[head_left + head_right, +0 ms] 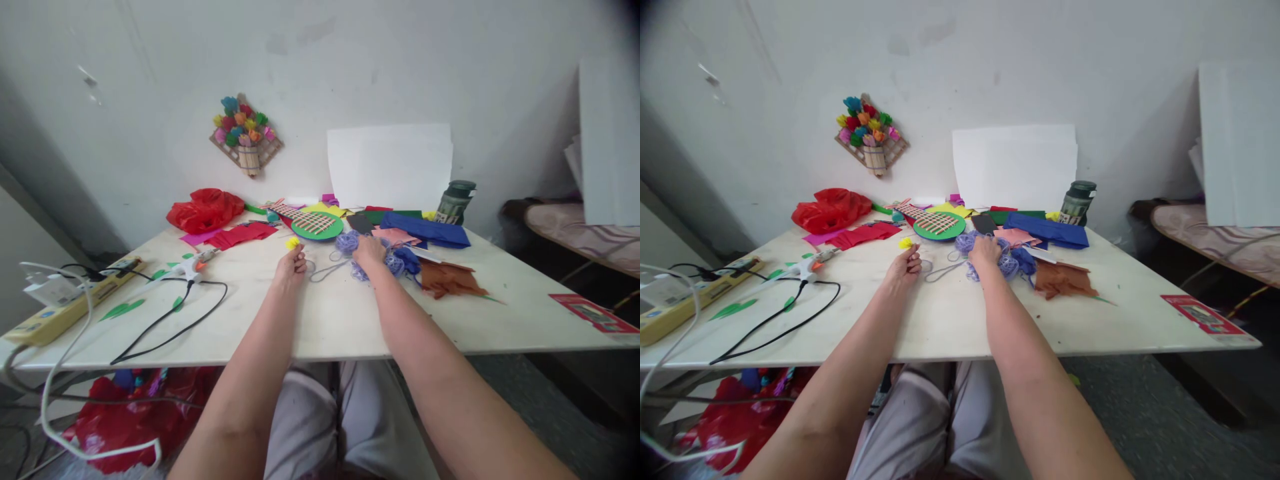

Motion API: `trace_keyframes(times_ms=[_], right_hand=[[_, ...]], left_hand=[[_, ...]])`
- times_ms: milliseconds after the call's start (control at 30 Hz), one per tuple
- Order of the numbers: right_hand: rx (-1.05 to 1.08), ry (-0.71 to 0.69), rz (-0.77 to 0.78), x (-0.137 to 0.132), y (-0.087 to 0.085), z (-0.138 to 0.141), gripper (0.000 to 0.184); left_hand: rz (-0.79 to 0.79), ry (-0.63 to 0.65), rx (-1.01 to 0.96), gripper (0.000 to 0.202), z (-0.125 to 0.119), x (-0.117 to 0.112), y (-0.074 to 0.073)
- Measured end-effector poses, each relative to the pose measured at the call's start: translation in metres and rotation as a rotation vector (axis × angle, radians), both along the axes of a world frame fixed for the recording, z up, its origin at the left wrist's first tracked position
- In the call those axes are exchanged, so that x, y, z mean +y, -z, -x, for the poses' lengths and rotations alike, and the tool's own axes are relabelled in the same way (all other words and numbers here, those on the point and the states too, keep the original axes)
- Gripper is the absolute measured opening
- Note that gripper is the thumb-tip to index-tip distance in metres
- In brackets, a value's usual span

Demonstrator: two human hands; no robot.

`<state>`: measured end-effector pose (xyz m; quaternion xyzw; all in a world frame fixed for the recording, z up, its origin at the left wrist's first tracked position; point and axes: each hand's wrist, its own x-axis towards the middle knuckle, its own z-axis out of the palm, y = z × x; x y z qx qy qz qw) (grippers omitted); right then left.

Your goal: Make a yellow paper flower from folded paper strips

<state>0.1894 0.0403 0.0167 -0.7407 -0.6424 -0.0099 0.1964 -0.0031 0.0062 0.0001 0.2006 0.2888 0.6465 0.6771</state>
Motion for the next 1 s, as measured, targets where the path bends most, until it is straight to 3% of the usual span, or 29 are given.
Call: trace_keyframes(times_ms=[167, 333, 467, 600, 633, 767, 900, 933, 1000], right_hand=[[0.277, 0.157, -0.47, 0.001, -0.017, -0.013, 0.03], [0.599, 0.135, -0.666, 0.014, -0.038, -0.027, 0.031], [0.599, 0.016, -0.543, 0.017, -0.028, -0.012, 0.037], [0.294, -0.221, 0.019, 0.009, 0.0, 0.018, 0.032], [0.204, -0.259, 0.069, 0.006, 0.005, 0.025, 0.032], [0.054, -0.438, 0.093, -0.004, 0.008, 0.039, 0.034], [0.15, -0.617, 0.14, -0.012, -0.008, 0.032, 0.036], [0.176, -0.59, 0.097, -0.013, -0.014, 0.026, 0.035], [0.15, -0.307, -0.064, -0.013, -0.023, 0.012, 0.032]], left_hand=[[-0.031, 0.018, 0.057, 0.007, 0.0, 0.0, 0.001], [-0.048, 0.035, 0.091, 0.008, -0.001, 0.002, 0.001], [-0.092, -0.002, 0.12, 0.014, -0.004, 0.001, -0.002], [-0.13, -0.075, 0.198, 0.024, -0.008, -0.001, -0.003], [-0.139, -0.095, 0.222, 0.025, -0.01, -0.002, -0.003], [-0.214, -0.078, 0.298, 0.029, -0.015, 0.0, 0.0], [-0.203, -0.021, 0.35, 0.031, -0.017, 0.003, 0.006], [-0.182, -0.016, 0.362, 0.031, -0.017, 0.004, 0.007], [-0.153, -0.013, 0.38, 0.032, -0.018, 0.005, 0.009]])
